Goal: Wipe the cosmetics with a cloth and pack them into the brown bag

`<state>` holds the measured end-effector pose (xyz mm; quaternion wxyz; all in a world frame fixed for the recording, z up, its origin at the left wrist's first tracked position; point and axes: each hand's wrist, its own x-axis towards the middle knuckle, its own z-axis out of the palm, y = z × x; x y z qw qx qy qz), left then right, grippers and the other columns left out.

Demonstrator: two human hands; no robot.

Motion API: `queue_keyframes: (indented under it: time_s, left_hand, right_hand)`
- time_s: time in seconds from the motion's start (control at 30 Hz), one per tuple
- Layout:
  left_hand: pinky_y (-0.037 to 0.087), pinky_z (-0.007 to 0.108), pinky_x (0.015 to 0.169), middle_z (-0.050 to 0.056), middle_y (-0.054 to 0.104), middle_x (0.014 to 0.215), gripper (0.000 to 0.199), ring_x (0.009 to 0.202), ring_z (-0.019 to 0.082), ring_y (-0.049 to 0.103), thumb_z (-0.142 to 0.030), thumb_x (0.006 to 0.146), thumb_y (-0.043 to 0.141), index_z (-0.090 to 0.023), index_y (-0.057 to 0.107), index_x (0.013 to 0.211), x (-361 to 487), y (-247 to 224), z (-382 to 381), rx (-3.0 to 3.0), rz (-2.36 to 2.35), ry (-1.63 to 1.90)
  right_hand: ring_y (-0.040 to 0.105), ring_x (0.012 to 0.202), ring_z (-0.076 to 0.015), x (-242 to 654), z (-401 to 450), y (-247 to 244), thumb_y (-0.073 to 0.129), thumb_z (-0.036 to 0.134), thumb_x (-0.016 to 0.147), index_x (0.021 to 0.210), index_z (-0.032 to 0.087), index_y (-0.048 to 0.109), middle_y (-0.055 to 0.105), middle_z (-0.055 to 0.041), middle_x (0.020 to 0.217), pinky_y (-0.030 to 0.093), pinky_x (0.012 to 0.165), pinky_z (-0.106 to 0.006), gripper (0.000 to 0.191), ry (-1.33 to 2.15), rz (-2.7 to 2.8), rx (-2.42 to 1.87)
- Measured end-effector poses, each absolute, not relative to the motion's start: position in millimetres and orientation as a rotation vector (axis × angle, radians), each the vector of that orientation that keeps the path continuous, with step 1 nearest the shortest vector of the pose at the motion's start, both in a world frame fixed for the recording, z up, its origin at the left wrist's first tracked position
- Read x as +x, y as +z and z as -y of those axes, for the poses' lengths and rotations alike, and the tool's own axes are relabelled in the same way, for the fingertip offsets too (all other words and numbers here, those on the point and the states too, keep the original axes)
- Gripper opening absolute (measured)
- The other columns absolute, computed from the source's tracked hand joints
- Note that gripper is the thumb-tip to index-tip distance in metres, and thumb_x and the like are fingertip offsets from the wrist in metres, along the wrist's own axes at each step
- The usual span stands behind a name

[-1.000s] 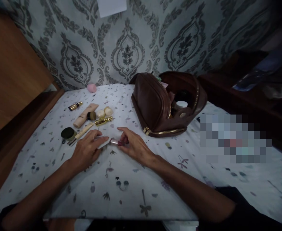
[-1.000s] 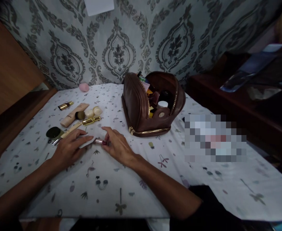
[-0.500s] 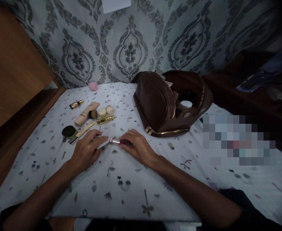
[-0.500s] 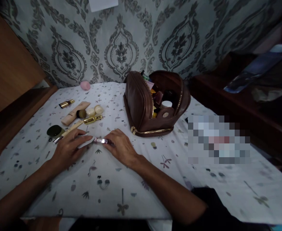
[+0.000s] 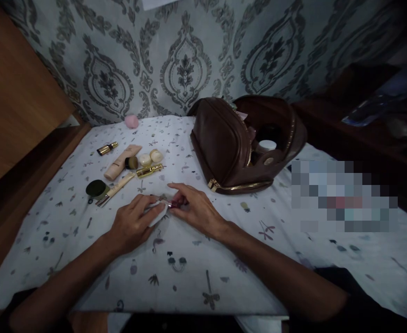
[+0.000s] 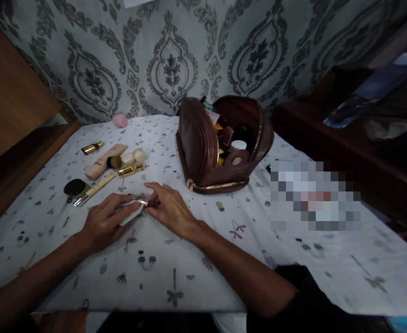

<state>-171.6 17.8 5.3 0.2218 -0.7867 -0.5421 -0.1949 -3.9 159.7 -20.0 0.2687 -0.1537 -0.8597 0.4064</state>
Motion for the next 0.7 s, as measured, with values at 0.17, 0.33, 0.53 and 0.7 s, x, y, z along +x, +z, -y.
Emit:
queue_keyframes:
  time_s: [0.17, 0.33, 0.53, 0.7]
  left_hand:
    - [0.056, 0.031, 0.063, 0.015, 0.063, 0.1, 0.037, 0.09, 0.025, 0.06, 0.0, 0.081, 0.051, -0.009, 0.061, 0.115, -160.0, 7.0, -21.8, -2.183, 1.427, -0.589]
    - [0.054, 0.03, 0.064, 0.013, 0.063, 0.097, 0.037, 0.087, 0.022, 0.059, 0.004, 0.081, 0.047, -0.011, 0.063, 0.11, -154.9, 8.9, -24.2, -2.168, 1.422, -0.638]
    - [0.054, 0.032, 0.062, 0.013, 0.063, 0.099, 0.029, 0.087, 0.024, 0.06, -0.005, 0.084, 0.052, -0.012, 0.064, 0.11, -162.9, 8.6, -21.7, -2.222, 1.514, -0.586]
    - [0.053, 0.03, 0.065, 0.01, 0.063, 0.097, 0.024, 0.086, 0.021, 0.061, -0.015, 0.089, 0.056, -0.017, 0.065, 0.111, -181.2, 8.5, -16.0, -2.187, 1.61, -0.635]
  right_hand:
    - [0.06, 0.085, -0.0182, -4.6, -155.5, -20.5, 0.068, 0.008, 0.08, 0.142, 0.023, 0.043, 0.065, -0.0022, 0.092, 0.052, 0.082, -0.035, 0.068, 1.037, 2.352, -0.373]
    - [0.057, 0.092, -0.0211, -2.5, -150.8, -17.5, 0.059, 0.003, 0.08, 0.152, 0.025, 0.029, 0.062, -0.0037, 0.096, 0.051, 0.087, -0.042, 0.081, 0.991, 2.412, -0.302]
    - [0.058, 0.09, -0.0213, -2.8, -150.6, -18.0, 0.062, 0.005, 0.082, 0.152, 0.025, 0.028, 0.063, -0.0025, 0.092, 0.05, 0.091, -0.045, 0.08, 0.96, 2.41, -0.25]
    - [0.058, 0.092, -0.022, -3.6, -151.1, -15.8, 0.066, 0.014, 0.087, 0.147, 0.022, 0.038, 0.067, -0.0044, 0.092, 0.05, 0.084, -0.04, 0.067, 0.936, 2.437, -0.29]
